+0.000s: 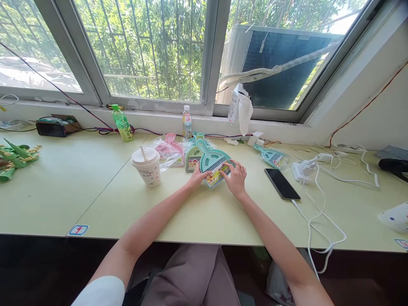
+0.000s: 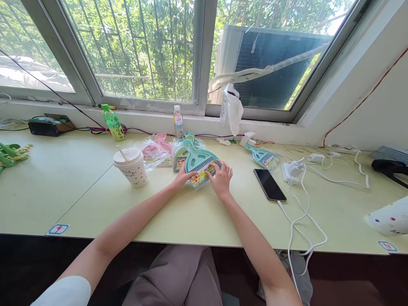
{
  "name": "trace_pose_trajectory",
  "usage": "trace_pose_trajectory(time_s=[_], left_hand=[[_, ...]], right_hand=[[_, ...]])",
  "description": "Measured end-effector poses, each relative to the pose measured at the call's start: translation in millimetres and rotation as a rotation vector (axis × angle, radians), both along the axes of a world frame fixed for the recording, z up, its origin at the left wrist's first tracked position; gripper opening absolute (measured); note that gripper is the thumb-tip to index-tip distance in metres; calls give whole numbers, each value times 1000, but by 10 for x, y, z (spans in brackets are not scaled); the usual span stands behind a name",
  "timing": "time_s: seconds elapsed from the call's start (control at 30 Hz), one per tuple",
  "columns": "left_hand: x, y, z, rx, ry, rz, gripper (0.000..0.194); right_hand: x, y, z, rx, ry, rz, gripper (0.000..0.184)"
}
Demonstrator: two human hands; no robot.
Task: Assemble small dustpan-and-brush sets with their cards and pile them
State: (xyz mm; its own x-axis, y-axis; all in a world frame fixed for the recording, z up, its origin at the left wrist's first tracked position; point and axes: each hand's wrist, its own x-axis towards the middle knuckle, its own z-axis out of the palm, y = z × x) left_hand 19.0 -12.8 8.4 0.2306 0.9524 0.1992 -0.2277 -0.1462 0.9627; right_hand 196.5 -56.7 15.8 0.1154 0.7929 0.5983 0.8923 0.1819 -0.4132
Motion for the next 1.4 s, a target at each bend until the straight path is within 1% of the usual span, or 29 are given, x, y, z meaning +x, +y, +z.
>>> trace_pose_trajectory(time_s=[0.07, 0.13, 0.2, 0.23, 0.27, 0.3, 0.37, 0.4, 0.47, 0.57, 0.77, 0.93, 1.1, 1.2, 1.3, 1.4], left_hand=[[-2, 3, 2, 2, -27, 15, 61], [-2, 1, 12, 9, -49, 28, 62], [-4, -3, 22, 13, -58, 42, 62], [-5, -4, 26, 16, -59, 49, 62], [-6, -6, 29, 21, -58, 56, 61], [-6, -8, 30, 27, -57, 65, 60], [-6, -13, 30, 20, -56, 78, 57], [-6, -16, 32, -2, -54, 73, 55], [-5, -28, 40, -78, -49, 46, 53], [-1, -51, 64, -152, -47, 21, 53], [-13, -76, 109, -155, -53, 30, 54], [-34, -81, 123, -141, -30, 22, 58], [-39, -90, 136, -131, -27, 27, 60], [-38, -88, 137, -127, -30, 12, 60], [-37, -81, 132, -109, -20, 15, 61], [-41, -68, 125, -93, -6, 47, 61]], right_hand=[[-14, -10, 0, 14, 86, -5, 37], [-37, -24, 5, 53, 283, -21, 49], [-71, -36, 9, 50, 604, -9, 65], [-91, -39, 7, 1, 784, 36, 71], [-111, -40, 3, -84, 950, 117, 72], [-130, -38, -5, -191, 1088, 224, 70], [-156, -25, -28, -370, 1270, 421, 59], [-159, -14, -39, -412, 1327, 477, 53], [-142, 11, -56, -416, 1413, 500, 42], [-76, 43, -51, -418, 1491, 505, 33], [-4, 58, -29, -491, 1546, 544, 18], [4, 72, -43, -520, 1526, 614, 16], [42, 91, -48, -491, 1550, 649, 16], [38, 102, -84, -467, 1532, 633, 16], [4, 123, -136, -423, 1502, 591, 21], [3, 156, -158, -379, 1476, 480, 26]])
